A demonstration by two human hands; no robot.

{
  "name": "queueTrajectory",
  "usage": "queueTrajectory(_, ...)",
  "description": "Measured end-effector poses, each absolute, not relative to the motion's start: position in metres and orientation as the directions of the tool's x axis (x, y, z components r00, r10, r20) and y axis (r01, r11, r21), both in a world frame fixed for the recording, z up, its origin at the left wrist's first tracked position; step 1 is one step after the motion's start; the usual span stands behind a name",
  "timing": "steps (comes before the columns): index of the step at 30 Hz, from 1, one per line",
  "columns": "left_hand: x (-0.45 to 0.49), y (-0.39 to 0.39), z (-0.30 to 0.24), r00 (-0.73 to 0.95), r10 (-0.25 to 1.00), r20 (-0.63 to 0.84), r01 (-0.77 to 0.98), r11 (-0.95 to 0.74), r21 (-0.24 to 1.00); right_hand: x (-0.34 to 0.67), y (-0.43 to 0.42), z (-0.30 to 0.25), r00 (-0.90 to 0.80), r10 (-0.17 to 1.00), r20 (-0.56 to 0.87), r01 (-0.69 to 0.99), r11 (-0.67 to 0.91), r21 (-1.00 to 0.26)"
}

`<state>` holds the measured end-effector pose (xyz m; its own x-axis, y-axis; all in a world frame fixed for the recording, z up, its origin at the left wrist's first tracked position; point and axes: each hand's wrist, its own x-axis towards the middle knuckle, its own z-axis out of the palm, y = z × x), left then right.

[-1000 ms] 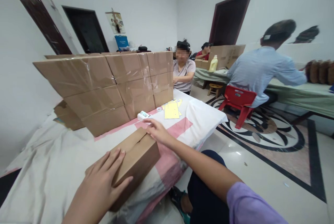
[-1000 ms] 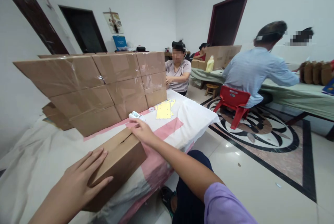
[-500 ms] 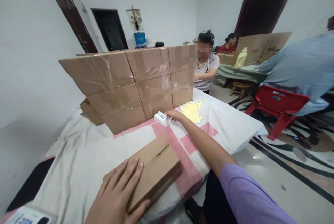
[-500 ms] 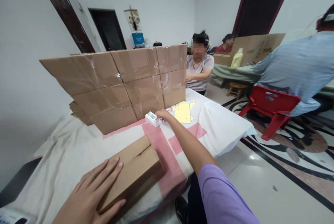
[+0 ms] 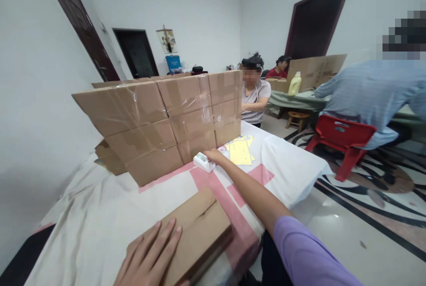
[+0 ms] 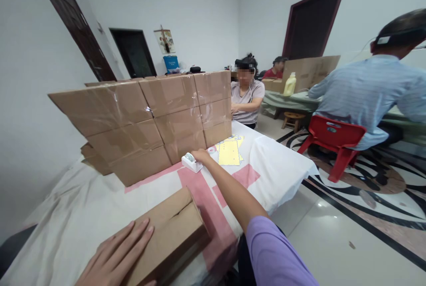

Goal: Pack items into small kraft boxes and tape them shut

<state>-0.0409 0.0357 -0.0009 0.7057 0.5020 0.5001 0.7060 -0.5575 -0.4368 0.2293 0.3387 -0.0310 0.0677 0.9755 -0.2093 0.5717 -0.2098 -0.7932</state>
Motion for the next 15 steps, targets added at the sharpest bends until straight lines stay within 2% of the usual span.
queueTrajectory(8, -0.036, 0.036, 0.002, 0.702, 0.463, 0.541, 0.703, -0.571, -0.423, 0.233, 0.314, -0.011, 0.08, 0.974, -0.212, 0.358, -0.226, -0.906)
queueTrajectory(12, -0.03, 0.028, 0.005, 0.634, 0.563, 0.529, 0.762, -0.573, -0.302, 0.244, 0.301, -0.002, 0.058, 0.991, -0.121, 0.249, -0.132, -0.959)
queueTrajectory(15, -0.025, 0.021, 0.007, 0.563, 0.666, 0.489, 0.807, -0.57, -0.152, 0.256, 0.297, -0.003, 0.072, 0.978, -0.195, 0.225, -0.207, -0.952)
